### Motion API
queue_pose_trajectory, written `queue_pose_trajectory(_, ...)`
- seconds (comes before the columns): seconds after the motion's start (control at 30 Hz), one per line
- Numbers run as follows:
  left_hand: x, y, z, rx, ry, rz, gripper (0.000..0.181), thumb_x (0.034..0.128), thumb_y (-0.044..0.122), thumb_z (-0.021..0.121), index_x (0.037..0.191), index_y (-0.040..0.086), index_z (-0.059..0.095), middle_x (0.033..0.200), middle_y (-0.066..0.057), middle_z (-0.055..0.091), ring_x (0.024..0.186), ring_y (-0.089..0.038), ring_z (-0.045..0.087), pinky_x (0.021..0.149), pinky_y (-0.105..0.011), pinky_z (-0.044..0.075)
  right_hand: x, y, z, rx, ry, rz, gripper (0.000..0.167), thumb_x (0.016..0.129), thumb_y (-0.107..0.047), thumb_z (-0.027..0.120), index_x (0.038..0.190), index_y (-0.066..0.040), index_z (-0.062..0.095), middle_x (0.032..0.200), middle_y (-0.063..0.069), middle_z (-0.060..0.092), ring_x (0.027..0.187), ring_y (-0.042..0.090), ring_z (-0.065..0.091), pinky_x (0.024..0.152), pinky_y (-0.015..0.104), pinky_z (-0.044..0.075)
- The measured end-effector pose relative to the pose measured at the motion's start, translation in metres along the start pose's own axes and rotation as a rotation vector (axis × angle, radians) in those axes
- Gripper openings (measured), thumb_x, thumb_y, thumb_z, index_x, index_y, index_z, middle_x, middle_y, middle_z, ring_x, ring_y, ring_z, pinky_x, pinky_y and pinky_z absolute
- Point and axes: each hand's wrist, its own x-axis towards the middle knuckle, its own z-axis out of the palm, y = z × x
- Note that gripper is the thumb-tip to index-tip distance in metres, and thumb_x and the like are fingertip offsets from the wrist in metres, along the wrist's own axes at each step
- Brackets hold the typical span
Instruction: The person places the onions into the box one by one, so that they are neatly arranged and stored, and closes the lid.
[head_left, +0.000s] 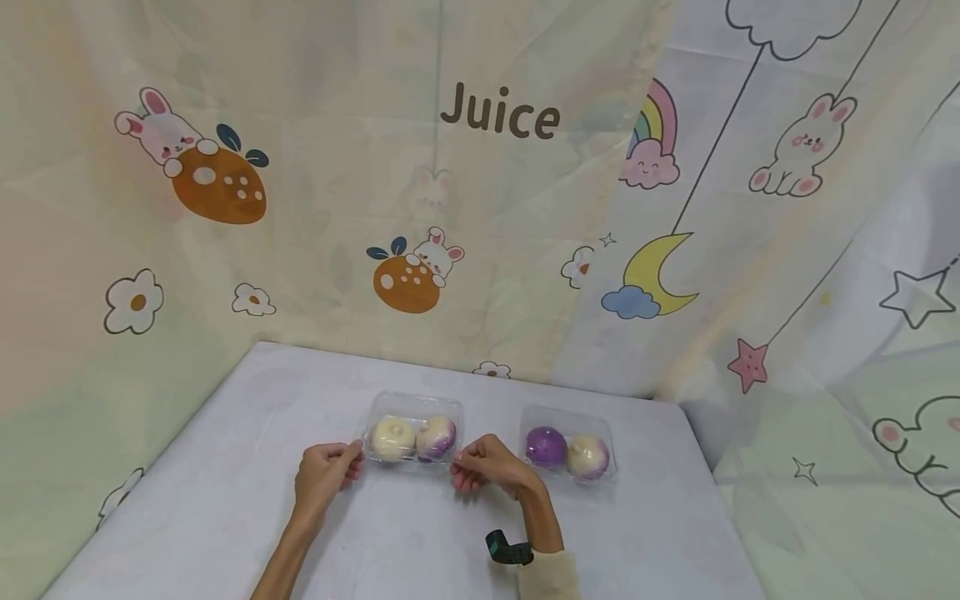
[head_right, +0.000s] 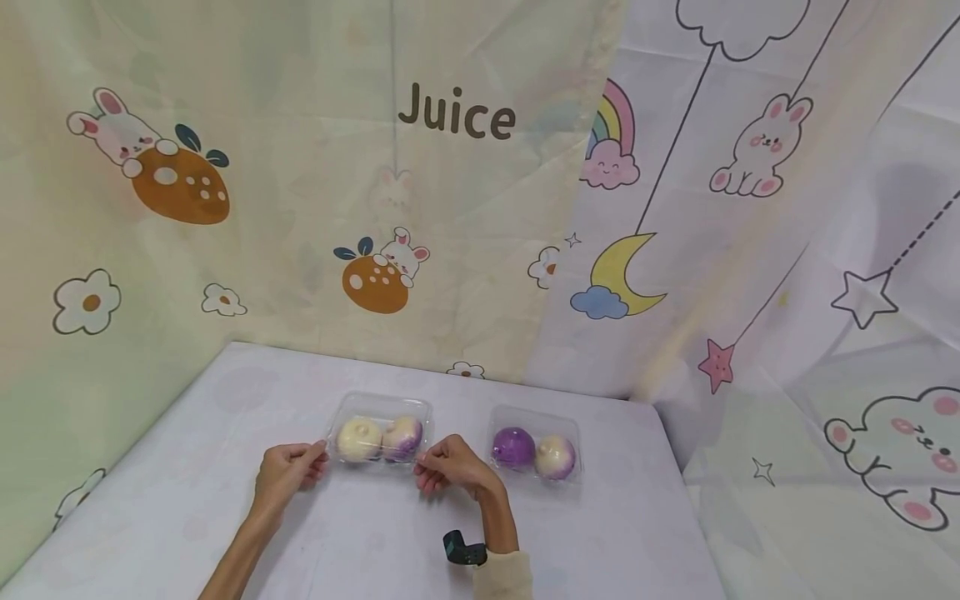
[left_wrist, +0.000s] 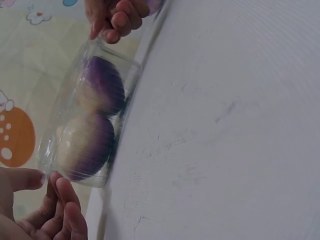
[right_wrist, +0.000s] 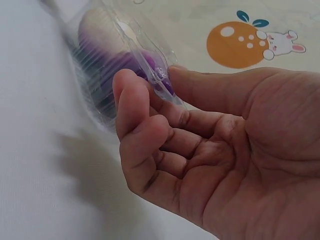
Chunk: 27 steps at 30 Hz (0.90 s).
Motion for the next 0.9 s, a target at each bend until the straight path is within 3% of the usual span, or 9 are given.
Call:
queue_pose_trajectory(0.53, 0.010, -0.004, 0.012, -0.122, -0.081, 0.020, 0.038, 0.1109, 0.027, 0.064, 0.109, -0.010, 0.075, 0.086, -0.005, 0.080, 0.070, -0.008, 0.072, 0.063, -0.020, 0.060, 0.003, 0.008, 0.000, 0.045, 0.075, -0.028, 0.037, 0.112, -0.010, 0.059, 0.108, 0.025, 0.067, 0.078, 0.006, 0.073, 0.066, 0.008, 0.062, 0.062, 0.018, 0.054)
queue_pose_trajectory(0.9, 0.019, 0.001, 0.027, -0.197, -0.085, 0.087, 0.030, 0.1108, 0.011, 0.057, 0.097, -0.012, 0.070, 0.079, -0.007, 0.073, 0.065, -0.009, 0.067, 0.061, -0.020, 0.059, 0.006, 0.006, -0.002, 0.060, 0.148, -0.017, 0.035, 0.114, -0.010, 0.056, 0.110, 0.023, 0.066, 0.078, 0.001, 0.069, 0.067, 0.007, 0.058, 0.063, 0.017, 0.053)
